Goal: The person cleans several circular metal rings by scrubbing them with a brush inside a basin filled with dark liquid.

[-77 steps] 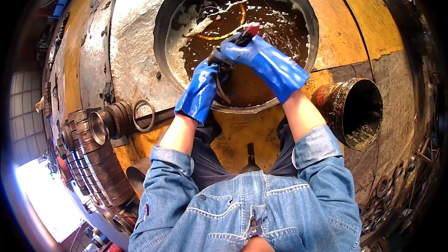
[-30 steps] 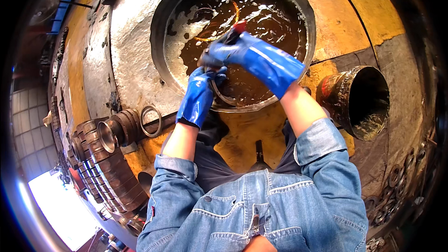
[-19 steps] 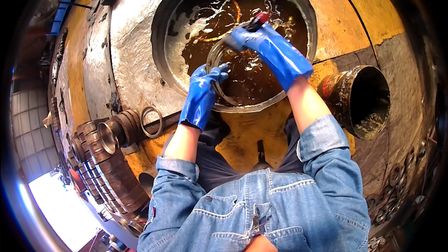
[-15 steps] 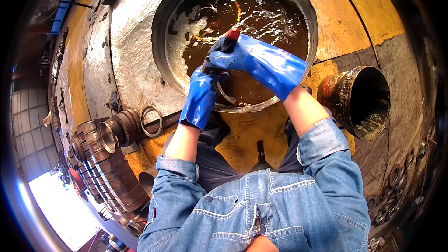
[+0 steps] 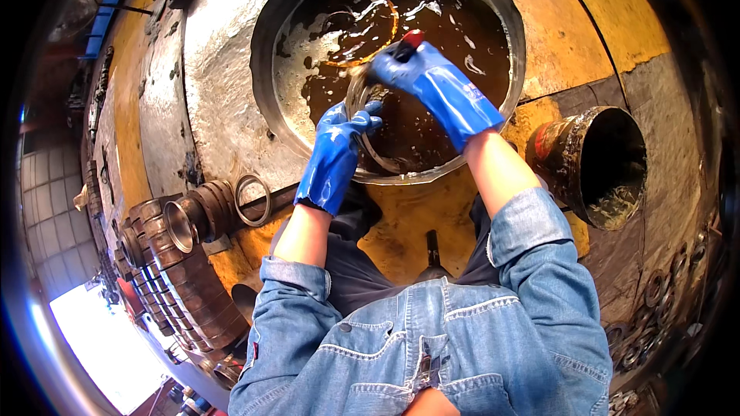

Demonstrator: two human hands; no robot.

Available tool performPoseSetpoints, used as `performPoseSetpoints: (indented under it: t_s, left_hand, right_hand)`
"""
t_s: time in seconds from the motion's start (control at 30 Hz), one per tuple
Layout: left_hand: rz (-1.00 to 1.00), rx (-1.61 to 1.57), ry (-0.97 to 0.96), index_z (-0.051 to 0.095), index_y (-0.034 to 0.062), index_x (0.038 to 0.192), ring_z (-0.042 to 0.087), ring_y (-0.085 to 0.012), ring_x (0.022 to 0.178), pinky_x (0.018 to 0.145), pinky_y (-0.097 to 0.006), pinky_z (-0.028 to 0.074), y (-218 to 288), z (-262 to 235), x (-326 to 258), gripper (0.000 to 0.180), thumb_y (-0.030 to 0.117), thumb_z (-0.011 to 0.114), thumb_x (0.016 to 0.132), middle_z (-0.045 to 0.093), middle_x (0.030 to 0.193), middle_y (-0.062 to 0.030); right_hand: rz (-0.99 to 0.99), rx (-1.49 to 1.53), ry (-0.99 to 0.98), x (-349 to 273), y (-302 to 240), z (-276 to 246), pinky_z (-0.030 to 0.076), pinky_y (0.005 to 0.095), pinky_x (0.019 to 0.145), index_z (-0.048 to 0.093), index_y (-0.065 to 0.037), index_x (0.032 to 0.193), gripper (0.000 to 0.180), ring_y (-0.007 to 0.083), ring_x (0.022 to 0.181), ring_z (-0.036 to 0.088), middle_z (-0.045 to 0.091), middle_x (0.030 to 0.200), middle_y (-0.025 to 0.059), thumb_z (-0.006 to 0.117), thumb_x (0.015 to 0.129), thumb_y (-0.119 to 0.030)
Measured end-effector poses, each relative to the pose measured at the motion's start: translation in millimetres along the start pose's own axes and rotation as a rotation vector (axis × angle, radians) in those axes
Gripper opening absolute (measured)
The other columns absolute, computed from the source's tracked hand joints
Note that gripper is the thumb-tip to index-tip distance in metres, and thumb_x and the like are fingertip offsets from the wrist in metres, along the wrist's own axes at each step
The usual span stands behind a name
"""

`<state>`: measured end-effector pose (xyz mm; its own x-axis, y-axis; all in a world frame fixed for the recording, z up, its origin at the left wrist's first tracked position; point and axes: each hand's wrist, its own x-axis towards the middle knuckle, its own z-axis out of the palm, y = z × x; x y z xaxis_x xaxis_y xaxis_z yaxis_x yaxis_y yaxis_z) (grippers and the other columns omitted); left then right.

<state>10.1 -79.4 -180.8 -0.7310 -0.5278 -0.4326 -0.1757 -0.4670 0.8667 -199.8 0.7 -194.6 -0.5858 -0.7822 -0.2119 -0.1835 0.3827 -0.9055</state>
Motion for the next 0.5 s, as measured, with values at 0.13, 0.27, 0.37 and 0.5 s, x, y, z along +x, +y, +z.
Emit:
performPoseSetpoints:
  t_s: [0.13,0.27,0.37,0.5]
  left_hand:
    - [-0.035,0.045,0.024,0.057,-0.0049,0.143,0.071,-0.0237,0.108,0.102,-0.036,0.056,0.9,-6.7,-5.9,0.041,0.009,0.060,0.104,0.070,0.132,-0.0185]
    - [-0.029,0.052,0.000,0.058,-0.0031,0.142,0.072,-0.0218,0.105,0.096,-0.032,0.059,4.4,2.0,3.1,0.038,0.005,0.059,0.105,0.072,0.127,-0.0158]
    - [-0.051,0.063,0.024,0.057,-0.0024,0.143,0.072,-0.0212,0.108,0.099,-0.033,0.057,3.9,-11.9,-5.4,0.041,0.013,0.061,0.105,0.072,0.129,-0.0152]
    - [-0.043,-0.067,-0.056,0.052,-0.0019,0.147,0.072,-0.0196,0.108,0.098,-0.032,0.057,4.0,-7.6,-1.1,0.046,0.016,0.062,0.106,0.070,0.131,-0.0147]
  right_hand:
    - [0.159,0.139,0.219,-28.4,4.5,-18.8,0.053,0.0403,0.079,0.073,0.000,0.104,0.040,0.0285,0.078,0.069,0.073,0.087,0.0184,0.068,0.088,-0.037]
    - [0.479,-0.151,0.233,-3.4,38.3,-45.2,0.055,0.0422,0.088,0.074,-0.001,0.110,0.044,0.0336,0.101,0.075,0.076,0.107,0.0235,0.070,0.087,-0.039]
    - [0.136,0.353,0.241,-43.2,8.2,-38.9,0.050,0.0365,0.074,0.076,-0.006,0.100,0.033,0.0168,0.075,0.061,0.070,0.088,0.0056,0.070,0.094,-0.038]
    - [0.385,0.817,0.166,-5.7,24.6,-56.5,0.050,0.0321,0.055,0.077,-0.012,0.100,0.024,0.0159,0.059,0.063,0.073,0.080,0.0067,0.077,0.096,-0.035]
